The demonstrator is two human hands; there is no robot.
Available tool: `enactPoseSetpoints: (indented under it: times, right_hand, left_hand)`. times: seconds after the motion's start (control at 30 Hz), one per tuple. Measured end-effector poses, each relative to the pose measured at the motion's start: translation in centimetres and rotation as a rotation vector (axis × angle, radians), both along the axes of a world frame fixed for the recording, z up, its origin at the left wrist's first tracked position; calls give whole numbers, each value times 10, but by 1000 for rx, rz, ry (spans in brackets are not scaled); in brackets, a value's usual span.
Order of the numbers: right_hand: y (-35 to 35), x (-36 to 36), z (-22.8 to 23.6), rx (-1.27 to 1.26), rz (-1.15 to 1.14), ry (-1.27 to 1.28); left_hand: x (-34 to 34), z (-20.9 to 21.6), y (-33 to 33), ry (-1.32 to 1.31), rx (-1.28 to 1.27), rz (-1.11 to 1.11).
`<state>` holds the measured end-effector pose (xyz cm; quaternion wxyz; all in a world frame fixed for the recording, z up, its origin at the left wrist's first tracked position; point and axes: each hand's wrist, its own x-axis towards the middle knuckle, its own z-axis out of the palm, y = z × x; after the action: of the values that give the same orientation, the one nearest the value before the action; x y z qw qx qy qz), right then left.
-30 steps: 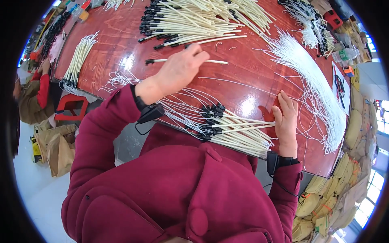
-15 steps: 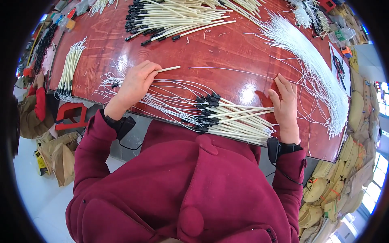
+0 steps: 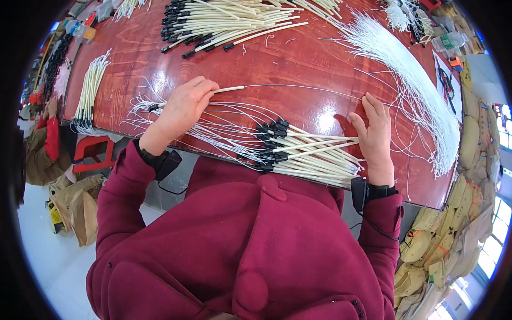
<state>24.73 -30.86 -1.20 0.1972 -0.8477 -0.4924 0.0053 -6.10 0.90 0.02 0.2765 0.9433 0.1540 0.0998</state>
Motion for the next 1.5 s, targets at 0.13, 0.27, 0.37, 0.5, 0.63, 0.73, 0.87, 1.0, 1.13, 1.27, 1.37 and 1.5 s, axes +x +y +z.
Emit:
enactPoseSetpoints:
  times: [0.13, 0.27, 0.37, 0.5, 0.63, 0.73, 0.87, 1.0, 1.13, 1.27, 1.37, 1.5]
  right_hand:
    - [0, 1, 0, 18, 15, -36]
    - [-1, 1, 1, -8, -9, -1]
    - [0, 2, 5, -46, 2, -2]
    - [4, 0, 14, -58, 53, 30]
    - [26, -13, 17, -109, 215, -19]
    - [37, -28, 20, -59, 260, 22]
    - [19, -8, 4, 47, 188, -14]
    - [24, 2, 11, 61, 109, 15]
    - [49, -10, 14, 67, 187, 17]
    - [85, -33, 14, 121, 274, -35]
    - [84, -29, 10, 125, 315, -59]
    - [78, -28, 8, 84, 373, -49]
  left_hand:
    - [4, -4, 1, -1, 13, 0]
    - [9, -5, -2, -22, 56, -4]
    - [20, -5, -6, -32, 98, -4]
    - [75, -14, -7, -140, 358, -289]
    - [162, -4, -59, 51, 461, -515]
    - [173, -1, -80, -3, 471, -529]
    - [136, 10, -70, -112, 510, -388]
    - [88, 9, -3, -243, 319, -20]
    - [71, -8, 22, -178, 266, -4]
    - [75, -11, 15, -84, 148, -73]
    - [77, 0, -1, -101, -96, -100]
    - [78, 12, -19, -192, -217, -86]
